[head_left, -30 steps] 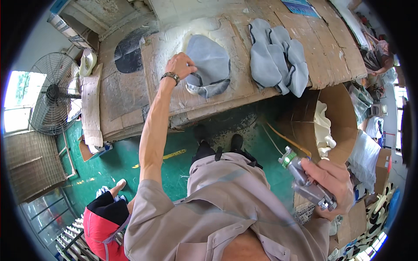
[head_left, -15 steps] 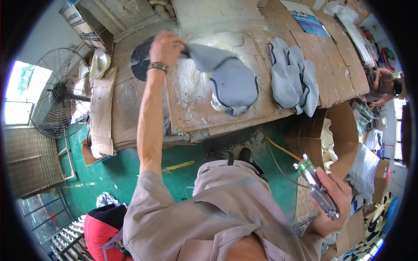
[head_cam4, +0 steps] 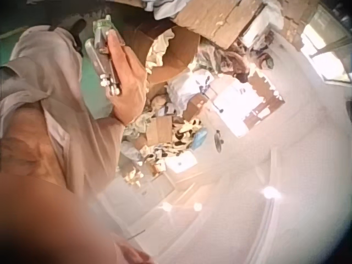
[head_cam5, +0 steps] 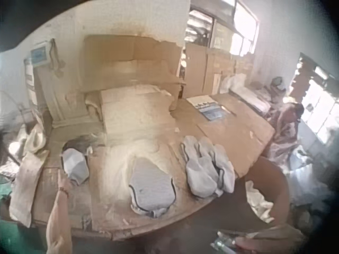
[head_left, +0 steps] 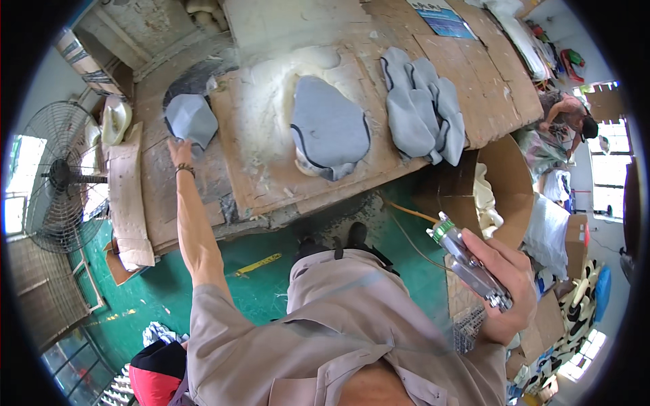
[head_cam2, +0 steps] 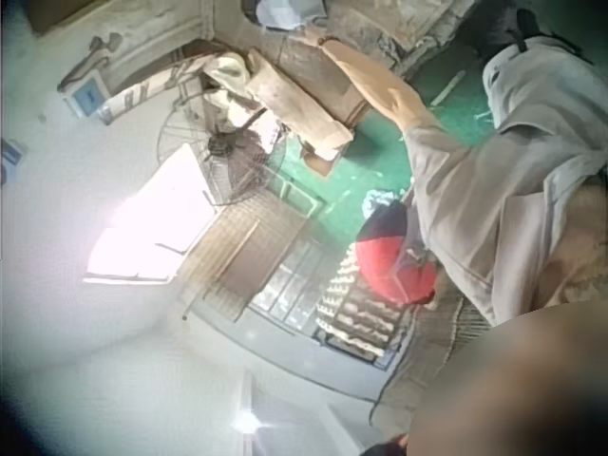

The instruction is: The recorder handles, sprays, and organizes shoe upper components onto a drying rack in a factory setting.

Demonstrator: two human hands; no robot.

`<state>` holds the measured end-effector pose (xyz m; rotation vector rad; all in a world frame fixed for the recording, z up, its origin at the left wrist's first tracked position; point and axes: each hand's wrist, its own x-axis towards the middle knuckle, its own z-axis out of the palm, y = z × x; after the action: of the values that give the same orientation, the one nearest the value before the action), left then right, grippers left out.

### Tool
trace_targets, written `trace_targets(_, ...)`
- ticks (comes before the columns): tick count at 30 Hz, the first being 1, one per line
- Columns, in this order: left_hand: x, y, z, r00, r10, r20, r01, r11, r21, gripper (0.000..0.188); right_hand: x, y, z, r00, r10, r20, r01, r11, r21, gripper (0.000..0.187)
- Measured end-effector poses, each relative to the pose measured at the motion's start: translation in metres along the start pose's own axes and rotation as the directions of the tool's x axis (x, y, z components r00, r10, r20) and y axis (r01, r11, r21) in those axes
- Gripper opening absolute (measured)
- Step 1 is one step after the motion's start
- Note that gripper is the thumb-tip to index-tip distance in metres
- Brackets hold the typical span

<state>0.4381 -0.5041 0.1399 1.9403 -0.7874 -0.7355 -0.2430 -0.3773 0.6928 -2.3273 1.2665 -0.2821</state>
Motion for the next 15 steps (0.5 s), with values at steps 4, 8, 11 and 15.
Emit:
trace_targets(4,0.013,-0.040,-0.082,0.850,0.028,-0.526,-0.226,0.921,-0.317,0.073,-0.025,0.008,-0.019,0.978,0.191,-0.085,-0.167,0.958,0.232,0.058)
trace_targets(8,-0.062,-0.027,0.015,0.701,-0.629,-0.336,0.013,0.483,-0.876,0.071,0.008,-0.002,0.009,0.925,0.337,-0.176,-0.314,0.938,0.145,0.051)
trace_targets(11,-0.146,-0.002,-0.003,0.773,-0.451,-0.445,-0.199,0.494,-0.847,0.067,-0.028,0.027,-0.010,0.994,0.069,-0.080,-0.069,0.998,0.004,0.052)
trace_targets(15,-0.273,-0.015,0.021,0.873,-0.303,-0.382,-0.196,0.500,-0.843,0.056,-0.051,0.046,-0.017,0.985,0.061,-0.160,-0.068,0.997,-0.041,0.052)
